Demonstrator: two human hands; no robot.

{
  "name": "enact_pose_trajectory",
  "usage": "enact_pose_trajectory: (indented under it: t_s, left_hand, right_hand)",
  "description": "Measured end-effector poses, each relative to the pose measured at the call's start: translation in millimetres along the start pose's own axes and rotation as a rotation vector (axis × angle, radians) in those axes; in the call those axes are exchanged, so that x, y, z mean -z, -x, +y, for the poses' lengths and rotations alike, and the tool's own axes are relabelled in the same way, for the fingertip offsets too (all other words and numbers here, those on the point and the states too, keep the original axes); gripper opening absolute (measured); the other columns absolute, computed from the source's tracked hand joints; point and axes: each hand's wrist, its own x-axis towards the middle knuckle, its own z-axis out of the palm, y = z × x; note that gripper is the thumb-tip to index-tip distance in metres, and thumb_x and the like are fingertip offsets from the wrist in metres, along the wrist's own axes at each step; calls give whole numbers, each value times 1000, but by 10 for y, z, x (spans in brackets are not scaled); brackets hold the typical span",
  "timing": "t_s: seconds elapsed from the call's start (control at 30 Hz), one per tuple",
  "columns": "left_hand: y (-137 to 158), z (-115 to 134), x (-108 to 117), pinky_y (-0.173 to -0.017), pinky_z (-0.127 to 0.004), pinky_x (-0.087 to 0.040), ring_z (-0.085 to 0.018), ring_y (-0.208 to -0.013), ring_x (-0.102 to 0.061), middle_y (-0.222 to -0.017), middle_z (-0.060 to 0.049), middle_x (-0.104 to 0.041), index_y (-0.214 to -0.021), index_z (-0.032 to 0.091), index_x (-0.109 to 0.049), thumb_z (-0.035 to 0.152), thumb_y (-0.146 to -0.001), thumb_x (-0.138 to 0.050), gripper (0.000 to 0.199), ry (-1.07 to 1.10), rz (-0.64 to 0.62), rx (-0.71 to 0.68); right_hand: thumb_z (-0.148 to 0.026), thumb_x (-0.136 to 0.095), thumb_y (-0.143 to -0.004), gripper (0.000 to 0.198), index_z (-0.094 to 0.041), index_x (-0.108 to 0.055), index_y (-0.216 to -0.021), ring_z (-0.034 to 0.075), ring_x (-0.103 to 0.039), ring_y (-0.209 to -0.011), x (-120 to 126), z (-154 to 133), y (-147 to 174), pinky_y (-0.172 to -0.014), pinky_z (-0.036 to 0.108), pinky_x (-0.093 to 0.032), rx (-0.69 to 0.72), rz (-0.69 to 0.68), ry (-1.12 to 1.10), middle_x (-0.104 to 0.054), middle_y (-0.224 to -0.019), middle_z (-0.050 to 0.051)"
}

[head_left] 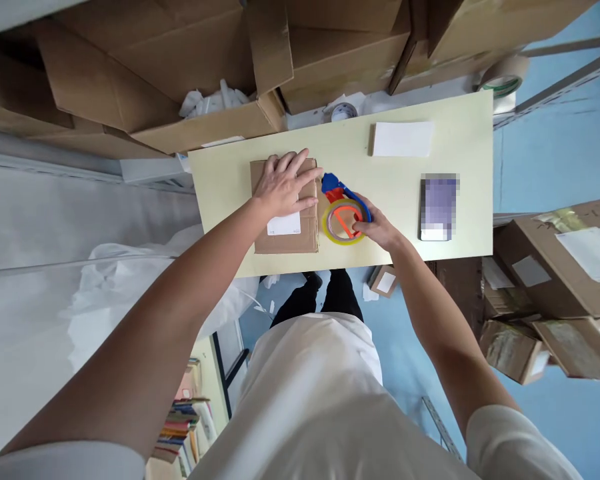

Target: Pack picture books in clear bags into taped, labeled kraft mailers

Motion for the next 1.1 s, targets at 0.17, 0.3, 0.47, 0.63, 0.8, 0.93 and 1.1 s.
enact_pose_trajectory:
  t_s: [0.17,0.3,0.47,0.63,0.8,0.93,1.1]
  left_hand:
    - [28,15,-12,-108,-57,-14,-39,-137,-23,-157,-6,-21,-140,35,-37,60,-81,-50,66,-10,15,19]
    - [50,56,-27,-108,-57,-14,-40,-137,-23,-155,-6,-24,-140,34,-38,61,-81,-47,65,5,26,56]
    - [127,-11,-6,-106,-61,-17,-41,-137,-23,-155,-8,-23,-144,33,-31,64,-82,-41,70,26,60,259]
    - [324,-164,21,-101,-67,-22,-44,-142,-9,-158,-10,-14,-152,30,-4,69,-79,-39,89,69,18,614]
    - [406,-69,-20,-110,-63,-7,-41,-144,0,-160,-10,-7,-152,26,-9,69,-77,-46,94,89,44,301]
    - [351,10,-62,-112,-58,-6,-38,-144,-8,-160,-6,-7,-151,30,-13,65,-77,-51,90,118,24,188]
    - [349,11,-78,-111,-57,-11,-40,-142,-13,-160,-5,-6,-150,33,-15,64,-76,-55,89,114,24,207]
  right_hand:
    - [-20,-67,-64,84,-28,-35,-141,31,-55,-116,-219,411,812,-98,48,-47,-48,2,-33,-57,-128,7]
    - [-22,-69,-64,85,-27,-32,-141,29,-57,-115,-762,751,1388,-101,47,-44,-88,2,-149,-60,-124,8]
    - [-24,-62,-67,81,-27,-29,-141,26,-56,-113,-1209,744,1301,-102,46,-43,-90,266,-164,-57,-128,8]
    - [-17,-59,-58,82,-24,-38,-137,29,-55,-113,-639,136,368,-97,47,-48,-28,287,-65,-56,-128,9]
    - [-14,-58,-54,72,-22,-53,-126,30,-58,-107,-44,-363,-364,-94,49,-47,-16,61,63,-66,-111,5]
    - [-14,-59,-55,71,-22,-53,-126,29,-59,-105,-6,-376,-401,-95,48,-47,-36,-20,85,-67,-109,4]
    - [-14,-61,-56,74,-25,-51,-128,29,-56,-111,11,-278,-222,-101,49,-42,-37,-15,107,-65,-114,3]
